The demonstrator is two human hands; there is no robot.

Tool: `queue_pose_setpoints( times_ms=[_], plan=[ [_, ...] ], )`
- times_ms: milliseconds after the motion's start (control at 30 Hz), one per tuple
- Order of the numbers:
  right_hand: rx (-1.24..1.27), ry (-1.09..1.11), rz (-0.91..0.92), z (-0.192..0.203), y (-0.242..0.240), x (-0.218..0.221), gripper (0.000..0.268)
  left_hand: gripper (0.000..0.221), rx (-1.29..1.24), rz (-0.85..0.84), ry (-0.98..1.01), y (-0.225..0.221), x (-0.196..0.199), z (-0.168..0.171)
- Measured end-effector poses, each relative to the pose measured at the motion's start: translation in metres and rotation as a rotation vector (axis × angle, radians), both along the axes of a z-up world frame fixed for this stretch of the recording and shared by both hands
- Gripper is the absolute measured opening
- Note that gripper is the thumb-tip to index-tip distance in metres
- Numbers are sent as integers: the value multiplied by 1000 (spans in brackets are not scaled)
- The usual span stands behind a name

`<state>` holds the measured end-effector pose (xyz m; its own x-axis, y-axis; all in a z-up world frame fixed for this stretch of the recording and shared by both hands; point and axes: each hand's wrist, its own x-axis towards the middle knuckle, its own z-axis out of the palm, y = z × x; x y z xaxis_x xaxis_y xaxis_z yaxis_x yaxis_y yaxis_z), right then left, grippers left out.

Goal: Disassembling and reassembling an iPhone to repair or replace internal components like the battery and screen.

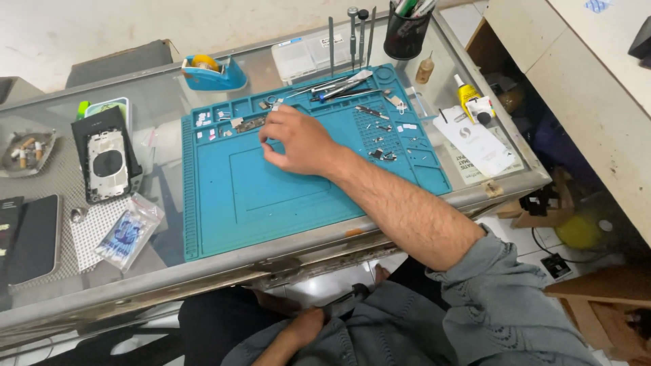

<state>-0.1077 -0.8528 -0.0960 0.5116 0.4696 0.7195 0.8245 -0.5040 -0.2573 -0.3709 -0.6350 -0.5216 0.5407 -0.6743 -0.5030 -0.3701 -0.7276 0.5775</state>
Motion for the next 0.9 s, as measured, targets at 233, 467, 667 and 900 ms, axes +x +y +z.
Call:
queue_pose_setpoints(
  times_ms=[233,467,667,900],
  plan=[
    [-21,-58,59,12,-3,-2,3,22,-219,169,-165,8,14,54],
    [-107,53,-14,13,4,-12,4,30,-217,208,-200,8,11,59],
    [-182,94,-41,8,13,-16,5,18,-191,204,-62,20,24,42],
    [-287,169,-102,3,22,-18,8,56,97,317,-90,109,26,118]
  ],
)
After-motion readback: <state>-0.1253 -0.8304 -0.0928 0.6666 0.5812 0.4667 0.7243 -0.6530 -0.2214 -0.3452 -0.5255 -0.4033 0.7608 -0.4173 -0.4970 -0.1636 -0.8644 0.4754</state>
